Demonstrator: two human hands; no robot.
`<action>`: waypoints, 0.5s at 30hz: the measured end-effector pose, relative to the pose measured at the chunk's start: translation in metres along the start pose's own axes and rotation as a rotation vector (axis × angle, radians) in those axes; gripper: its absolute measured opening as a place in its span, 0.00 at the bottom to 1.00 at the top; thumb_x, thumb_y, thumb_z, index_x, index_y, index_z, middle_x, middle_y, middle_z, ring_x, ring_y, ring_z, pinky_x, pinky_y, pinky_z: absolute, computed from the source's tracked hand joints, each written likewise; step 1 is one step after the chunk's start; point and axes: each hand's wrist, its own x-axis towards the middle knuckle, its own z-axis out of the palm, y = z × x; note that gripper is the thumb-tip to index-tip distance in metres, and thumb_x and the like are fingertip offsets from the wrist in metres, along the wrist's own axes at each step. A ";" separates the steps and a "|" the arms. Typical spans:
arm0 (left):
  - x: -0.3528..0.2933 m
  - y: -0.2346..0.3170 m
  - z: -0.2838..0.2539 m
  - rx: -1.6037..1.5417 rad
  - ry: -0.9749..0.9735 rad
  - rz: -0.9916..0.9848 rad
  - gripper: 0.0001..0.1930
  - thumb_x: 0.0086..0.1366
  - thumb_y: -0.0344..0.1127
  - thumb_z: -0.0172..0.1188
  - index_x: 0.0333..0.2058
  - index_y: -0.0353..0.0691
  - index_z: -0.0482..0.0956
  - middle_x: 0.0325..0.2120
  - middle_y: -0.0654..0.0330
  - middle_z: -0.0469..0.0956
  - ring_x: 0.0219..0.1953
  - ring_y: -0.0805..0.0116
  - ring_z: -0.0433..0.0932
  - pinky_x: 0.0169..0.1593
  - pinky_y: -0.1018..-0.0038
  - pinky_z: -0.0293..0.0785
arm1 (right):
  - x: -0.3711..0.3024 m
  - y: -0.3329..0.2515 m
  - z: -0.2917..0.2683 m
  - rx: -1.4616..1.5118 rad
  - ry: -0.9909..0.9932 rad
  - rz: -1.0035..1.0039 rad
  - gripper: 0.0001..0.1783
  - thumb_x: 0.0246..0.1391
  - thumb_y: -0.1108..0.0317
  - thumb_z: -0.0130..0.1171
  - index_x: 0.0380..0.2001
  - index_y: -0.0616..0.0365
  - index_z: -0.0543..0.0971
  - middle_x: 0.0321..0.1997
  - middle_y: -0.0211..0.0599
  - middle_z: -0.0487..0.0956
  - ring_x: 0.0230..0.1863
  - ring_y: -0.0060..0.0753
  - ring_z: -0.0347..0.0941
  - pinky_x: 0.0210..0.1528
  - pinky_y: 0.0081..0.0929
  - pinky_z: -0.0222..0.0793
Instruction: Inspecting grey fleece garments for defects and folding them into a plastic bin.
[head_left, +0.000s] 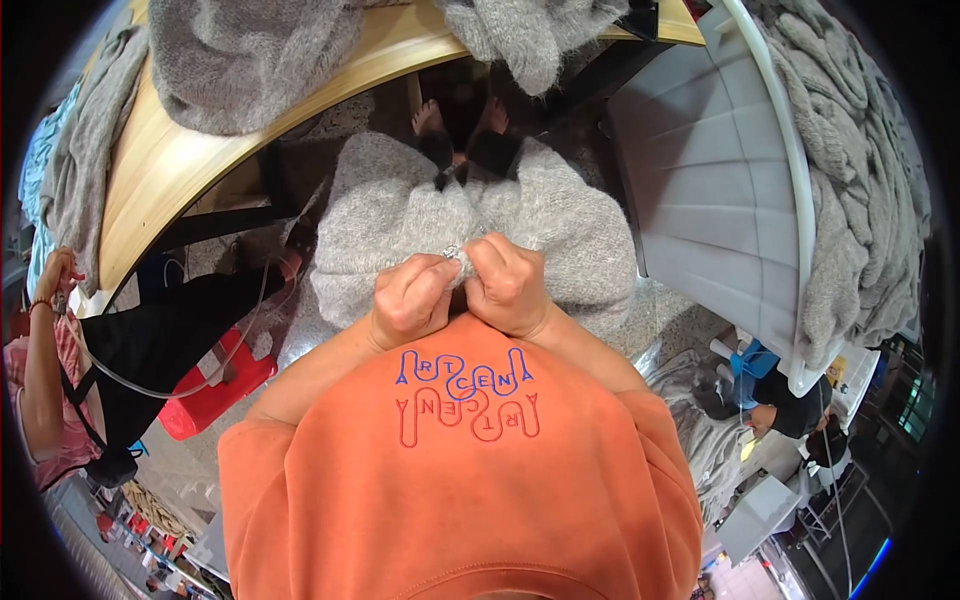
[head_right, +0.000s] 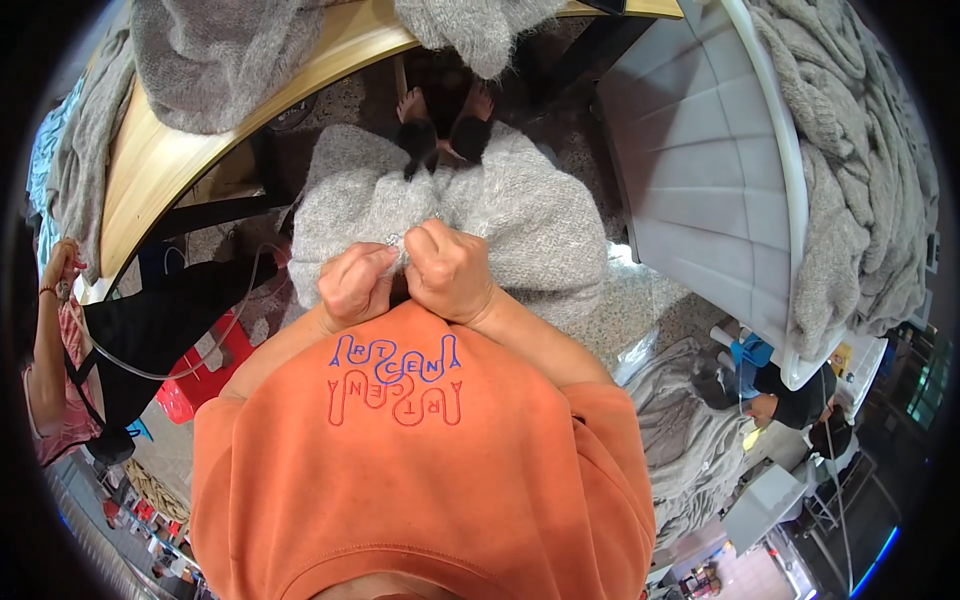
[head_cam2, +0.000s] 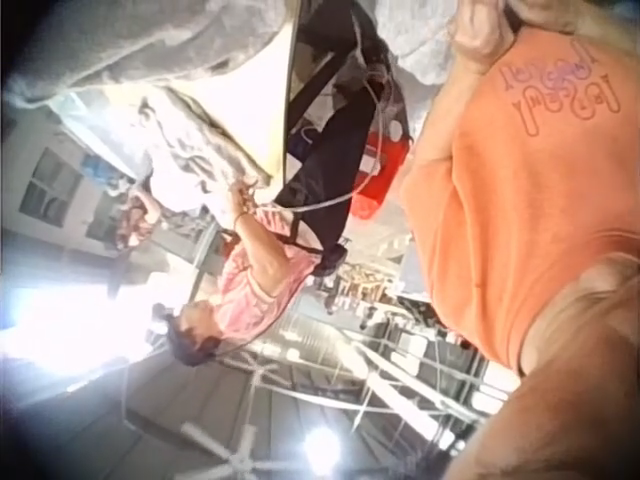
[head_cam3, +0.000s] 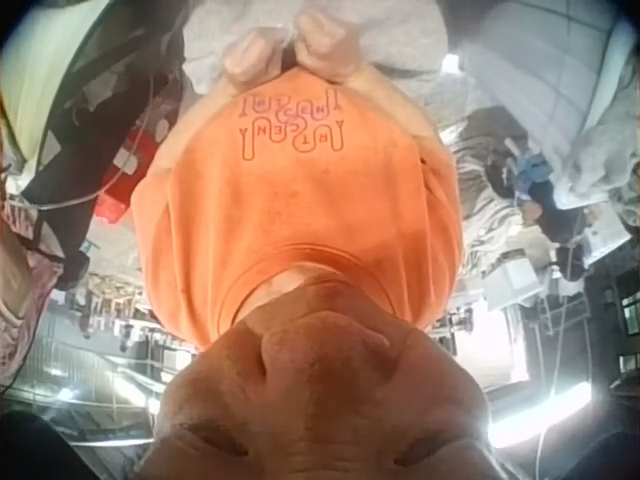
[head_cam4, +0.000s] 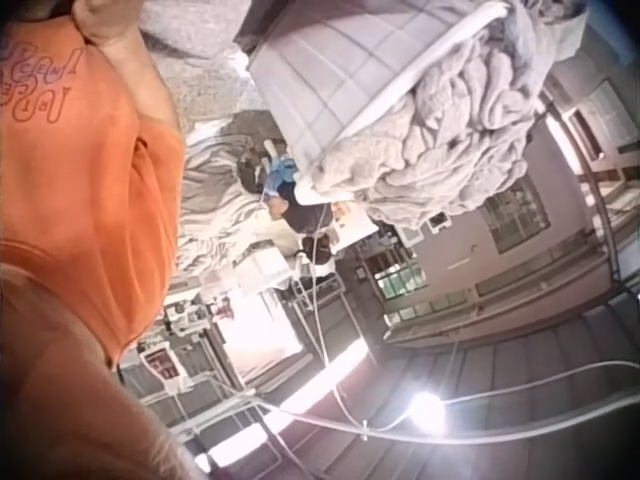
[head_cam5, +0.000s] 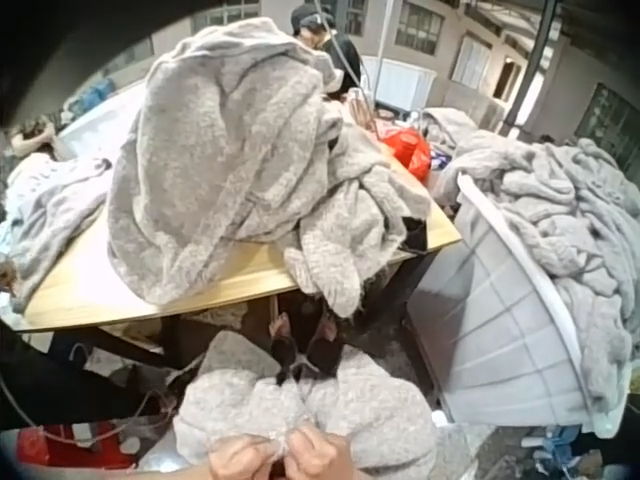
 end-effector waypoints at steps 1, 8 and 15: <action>0.001 -0.001 0.001 0.000 0.001 -0.001 0.11 0.37 0.16 0.57 0.26 0.30 0.73 0.20 0.51 0.74 0.18 0.61 0.75 0.20 0.75 0.71 | -0.001 0.002 0.002 0.004 0.033 -0.008 0.14 0.27 0.81 0.49 0.26 0.61 0.73 0.22 0.41 0.71 0.19 0.41 0.69 0.18 0.28 0.64; -0.013 -0.035 -0.012 0.185 -0.407 -0.008 0.21 0.38 0.30 0.63 0.36 0.36 0.73 0.35 0.50 0.71 0.35 0.54 0.73 0.34 0.66 0.72 | -0.004 0.038 -0.026 -0.321 -0.152 0.045 0.23 0.29 0.78 0.56 0.37 0.59 0.71 0.41 0.47 0.68 0.39 0.47 0.69 0.36 0.34 0.67; -0.072 -0.099 -0.039 0.406 -0.564 -0.854 0.37 0.38 0.38 0.67 0.50 0.41 0.62 0.50 0.45 0.60 0.47 0.43 0.65 0.45 0.60 0.66 | -0.076 0.103 -0.049 -0.461 -0.348 0.788 0.40 0.27 0.76 0.62 0.50 0.57 0.60 0.55 0.56 0.57 0.53 0.59 0.59 0.53 0.38 0.61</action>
